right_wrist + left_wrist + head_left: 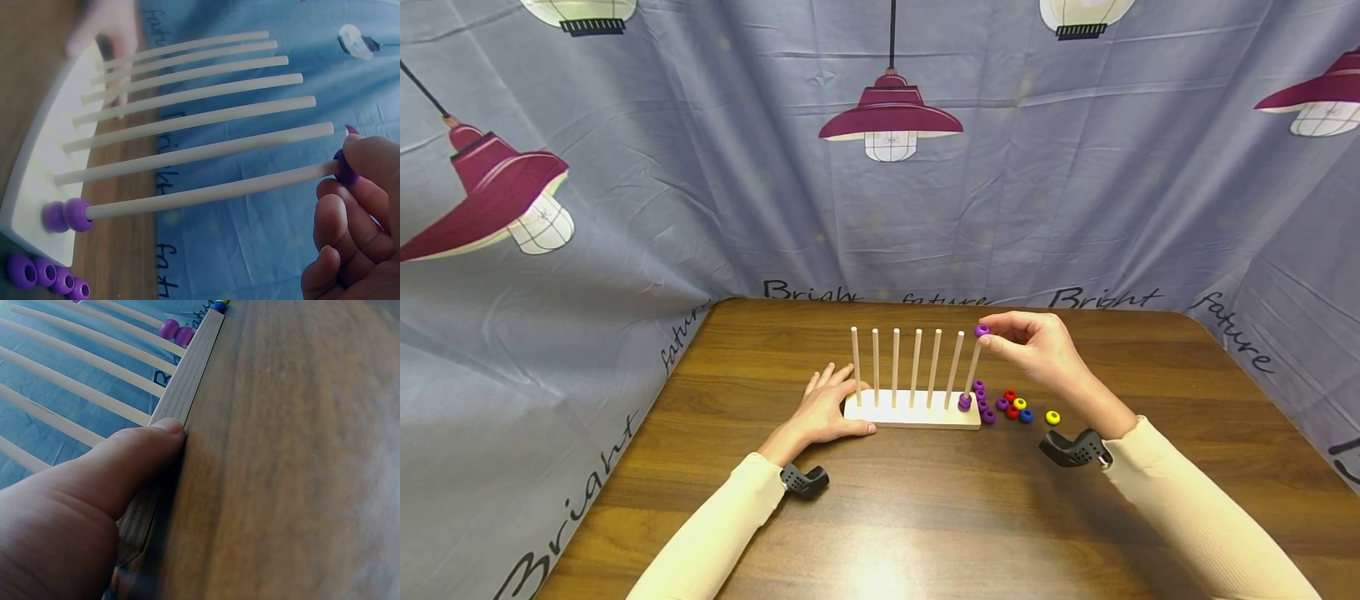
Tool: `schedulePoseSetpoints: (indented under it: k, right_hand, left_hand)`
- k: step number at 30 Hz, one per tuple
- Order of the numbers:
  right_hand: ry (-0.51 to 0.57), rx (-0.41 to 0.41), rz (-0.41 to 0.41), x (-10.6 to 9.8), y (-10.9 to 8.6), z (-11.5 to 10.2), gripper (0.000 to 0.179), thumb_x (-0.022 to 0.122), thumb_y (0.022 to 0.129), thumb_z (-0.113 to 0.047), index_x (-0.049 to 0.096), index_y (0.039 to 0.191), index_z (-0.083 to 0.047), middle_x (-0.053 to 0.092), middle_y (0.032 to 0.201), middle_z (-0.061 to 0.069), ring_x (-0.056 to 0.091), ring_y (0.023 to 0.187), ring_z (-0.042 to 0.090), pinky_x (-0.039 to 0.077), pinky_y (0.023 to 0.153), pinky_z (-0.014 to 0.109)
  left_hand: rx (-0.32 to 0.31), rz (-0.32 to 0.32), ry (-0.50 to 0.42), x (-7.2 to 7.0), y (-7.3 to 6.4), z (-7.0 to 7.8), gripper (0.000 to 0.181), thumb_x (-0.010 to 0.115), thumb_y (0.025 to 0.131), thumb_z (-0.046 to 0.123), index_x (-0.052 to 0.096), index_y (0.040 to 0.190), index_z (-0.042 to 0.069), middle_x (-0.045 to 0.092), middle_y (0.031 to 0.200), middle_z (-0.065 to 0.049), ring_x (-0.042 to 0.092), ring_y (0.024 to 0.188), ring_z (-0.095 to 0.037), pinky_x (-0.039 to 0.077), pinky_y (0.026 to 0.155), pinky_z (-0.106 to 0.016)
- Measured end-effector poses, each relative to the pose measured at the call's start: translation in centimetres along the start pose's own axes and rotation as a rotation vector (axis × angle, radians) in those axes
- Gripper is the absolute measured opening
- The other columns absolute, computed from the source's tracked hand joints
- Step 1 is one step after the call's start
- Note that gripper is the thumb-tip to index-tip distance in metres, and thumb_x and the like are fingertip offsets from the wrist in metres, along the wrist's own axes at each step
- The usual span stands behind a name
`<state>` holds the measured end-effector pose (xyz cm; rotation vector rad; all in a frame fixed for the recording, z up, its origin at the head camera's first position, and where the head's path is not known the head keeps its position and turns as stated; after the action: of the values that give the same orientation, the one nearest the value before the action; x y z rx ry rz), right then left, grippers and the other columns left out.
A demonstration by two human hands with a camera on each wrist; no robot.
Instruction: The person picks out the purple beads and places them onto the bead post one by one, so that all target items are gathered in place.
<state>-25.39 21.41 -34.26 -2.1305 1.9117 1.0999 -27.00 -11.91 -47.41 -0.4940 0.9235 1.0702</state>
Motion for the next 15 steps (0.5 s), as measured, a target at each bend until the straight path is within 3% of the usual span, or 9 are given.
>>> schedulePoseSetpoints:
  k: [15]
  right_hand:
    - [-0.039, -0.006, -0.013, -0.04, 0.15, -0.24, 0.019, 0.079, 0.089, -0.012, 0.078, 0.105, -0.002, 0.078, 0.097, 0.018, 0.062, 0.066, -0.001, 0.052, 0.057, 0.017]
  left_hand:
    - [0.001, -0.002, 0.003, -0.02, 0.01, -0.08, 0.068, 0.084, 0.075, 0.049, 0.066, 0.133, 0.019, 0.035, 0.164, -0.021, 0.017, 0.156, -0.049, 0.008, 0.126, -0.065]
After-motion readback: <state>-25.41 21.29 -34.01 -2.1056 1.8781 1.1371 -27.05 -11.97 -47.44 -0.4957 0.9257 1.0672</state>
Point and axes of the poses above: each hand's wrist, its own y-axis towards the middle knuckle, its own x-axis out of the palm, z = x × y, the point moved 1 cm from there along y, towards the middle knuckle
